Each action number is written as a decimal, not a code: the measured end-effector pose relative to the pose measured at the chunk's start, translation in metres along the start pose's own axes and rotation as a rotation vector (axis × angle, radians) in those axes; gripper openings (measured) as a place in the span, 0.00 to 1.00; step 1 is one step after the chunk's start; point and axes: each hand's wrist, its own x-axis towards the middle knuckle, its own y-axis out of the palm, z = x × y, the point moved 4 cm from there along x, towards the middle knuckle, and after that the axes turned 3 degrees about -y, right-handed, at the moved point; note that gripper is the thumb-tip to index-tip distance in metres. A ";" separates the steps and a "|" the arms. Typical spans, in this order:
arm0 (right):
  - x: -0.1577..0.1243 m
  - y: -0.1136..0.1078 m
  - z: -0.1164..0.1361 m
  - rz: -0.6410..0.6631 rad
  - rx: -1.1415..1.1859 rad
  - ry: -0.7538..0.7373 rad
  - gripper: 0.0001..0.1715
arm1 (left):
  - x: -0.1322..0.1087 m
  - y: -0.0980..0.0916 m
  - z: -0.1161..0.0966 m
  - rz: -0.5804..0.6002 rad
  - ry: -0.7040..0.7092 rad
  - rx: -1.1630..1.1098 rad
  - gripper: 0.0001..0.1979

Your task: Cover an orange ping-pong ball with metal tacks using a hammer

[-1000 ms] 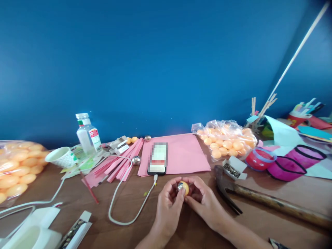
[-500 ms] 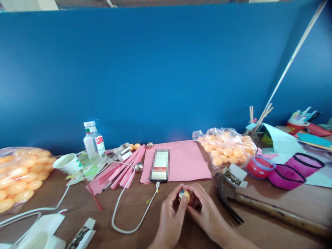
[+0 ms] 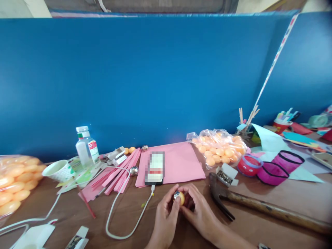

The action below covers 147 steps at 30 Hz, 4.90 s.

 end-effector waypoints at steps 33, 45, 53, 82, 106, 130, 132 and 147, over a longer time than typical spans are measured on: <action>-0.005 -0.012 0.015 -0.095 -0.019 0.002 0.22 | 0.007 -0.010 0.011 -0.169 0.010 -0.001 0.21; -0.009 -0.164 0.017 -0.226 -0.825 -0.035 0.10 | 0.006 -0.004 0.020 -0.045 -0.111 -0.071 0.26; 0.009 -0.165 -0.010 0.043 -1.189 0.032 0.09 | 0.004 -0.005 0.016 -0.033 -0.125 0.008 0.24; 0.009 -0.177 -0.036 -0.057 -1.008 0.126 0.06 | 0.002 -0.004 0.012 -0.025 -0.102 -0.003 0.25; 0.004 -0.039 0.012 -0.040 0.232 0.134 0.11 | 0.006 0.000 0.011 -0.010 0.010 -0.047 0.25; 0.004 -0.006 -0.017 -0.015 0.551 0.277 0.13 | 0.006 -0.002 0.010 -0.032 0.017 -0.047 0.26; 0.004 -0.007 -0.018 -0.007 0.524 0.274 0.14 | 0.006 -0.001 0.009 -0.037 0.011 -0.031 0.26; 0.005 -0.008 -0.014 0.043 0.518 0.177 0.11 | 0.004 0.001 0.002 -0.057 0.007 0.029 0.24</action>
